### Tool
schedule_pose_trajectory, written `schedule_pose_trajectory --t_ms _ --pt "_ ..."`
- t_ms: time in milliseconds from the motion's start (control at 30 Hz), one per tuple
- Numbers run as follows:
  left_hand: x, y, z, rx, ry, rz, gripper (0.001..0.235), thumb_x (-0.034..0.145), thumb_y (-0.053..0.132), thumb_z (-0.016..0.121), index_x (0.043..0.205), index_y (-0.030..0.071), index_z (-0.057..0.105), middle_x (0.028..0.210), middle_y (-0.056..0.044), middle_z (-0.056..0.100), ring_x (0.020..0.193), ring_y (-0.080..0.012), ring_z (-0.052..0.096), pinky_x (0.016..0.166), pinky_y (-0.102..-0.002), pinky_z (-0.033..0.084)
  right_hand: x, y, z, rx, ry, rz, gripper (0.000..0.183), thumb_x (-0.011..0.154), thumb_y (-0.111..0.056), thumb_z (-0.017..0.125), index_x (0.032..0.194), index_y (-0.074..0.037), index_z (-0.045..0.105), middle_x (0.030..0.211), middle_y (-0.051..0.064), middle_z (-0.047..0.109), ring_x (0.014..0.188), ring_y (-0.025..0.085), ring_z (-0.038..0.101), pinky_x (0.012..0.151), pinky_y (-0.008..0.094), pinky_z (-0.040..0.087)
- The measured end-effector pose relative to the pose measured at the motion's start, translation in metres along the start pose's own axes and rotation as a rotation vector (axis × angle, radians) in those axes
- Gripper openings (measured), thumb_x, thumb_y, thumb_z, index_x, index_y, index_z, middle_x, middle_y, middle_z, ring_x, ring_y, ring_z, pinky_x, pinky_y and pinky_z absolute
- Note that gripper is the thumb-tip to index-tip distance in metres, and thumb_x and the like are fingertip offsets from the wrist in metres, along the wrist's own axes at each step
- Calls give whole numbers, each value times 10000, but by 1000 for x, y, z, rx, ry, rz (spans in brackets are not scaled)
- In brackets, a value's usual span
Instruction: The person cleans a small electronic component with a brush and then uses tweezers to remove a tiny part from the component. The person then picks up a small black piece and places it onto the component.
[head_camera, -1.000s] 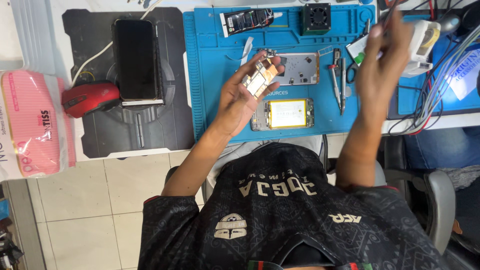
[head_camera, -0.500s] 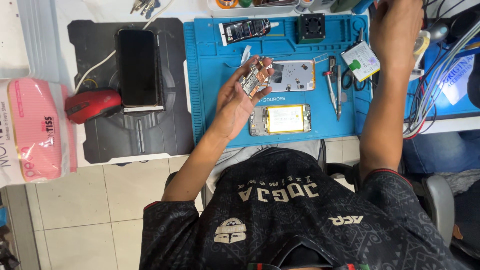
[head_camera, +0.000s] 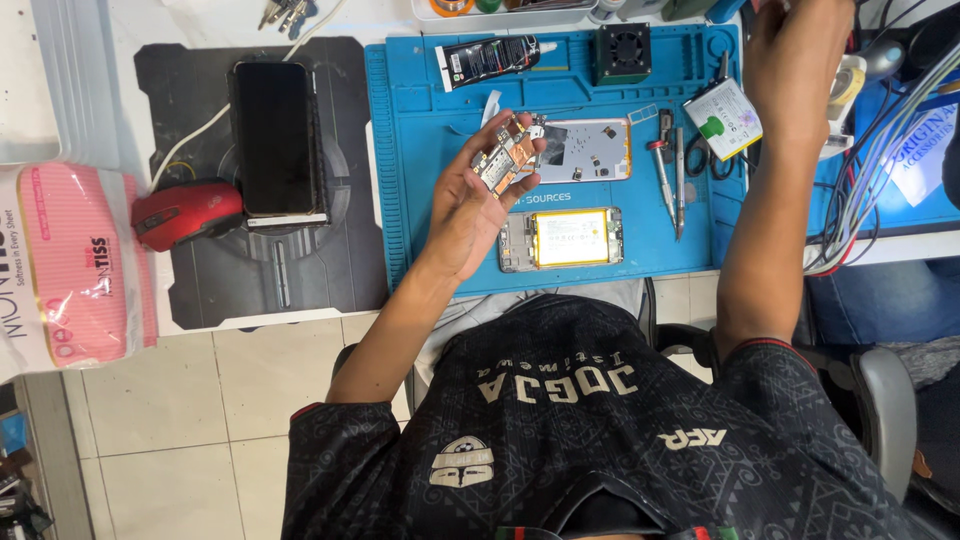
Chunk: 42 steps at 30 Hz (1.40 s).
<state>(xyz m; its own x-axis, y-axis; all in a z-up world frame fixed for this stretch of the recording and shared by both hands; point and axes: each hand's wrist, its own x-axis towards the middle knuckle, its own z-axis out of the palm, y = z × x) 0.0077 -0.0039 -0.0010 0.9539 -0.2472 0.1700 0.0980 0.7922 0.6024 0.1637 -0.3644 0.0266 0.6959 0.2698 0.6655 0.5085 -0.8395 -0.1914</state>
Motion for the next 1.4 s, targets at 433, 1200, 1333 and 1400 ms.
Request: schedule_pose_trajectory --t_ms 433,1200,1333,1400 --pt "3 2 3 -93 -74 20 694 1064 380 664 1635 123 366 1607 -115 427 1481 -295 465 1202 -419 466 -16 -61 -32 401 121 324 285 1135 67 610 1406 21 682 1090 133 633 826 150 606 645 291 428" --pt "19 -55 46 -229 103 27 817 989 659 586 1613 173 379 1617 -95 444 1446 -263 487 1178 -438 468 6 -16 -13 121 -20 94 149 930 137 611 1053 92 682 1001 264 652 913 430 631 769 453 478" --pt "17 -54 50 -169 94 60 791 1008 646 577 1608 164 394 1615 -103 457 1408 -255 498 1170 -437 475 4 -13 -18 169 84 118 98 946 148 609 1004 86 658 975 249 643 849 415 611 727 469 438" --pt "17 -54 51 -165 97 65 784 1014 644 566 1610 164 396 1612 -100 462 1436 -261 499 1161 -430 476 3 -13 -20 193 140 140 88 941 149 614 1006 94 633 960 255 617 831 403 606 718 462 444"
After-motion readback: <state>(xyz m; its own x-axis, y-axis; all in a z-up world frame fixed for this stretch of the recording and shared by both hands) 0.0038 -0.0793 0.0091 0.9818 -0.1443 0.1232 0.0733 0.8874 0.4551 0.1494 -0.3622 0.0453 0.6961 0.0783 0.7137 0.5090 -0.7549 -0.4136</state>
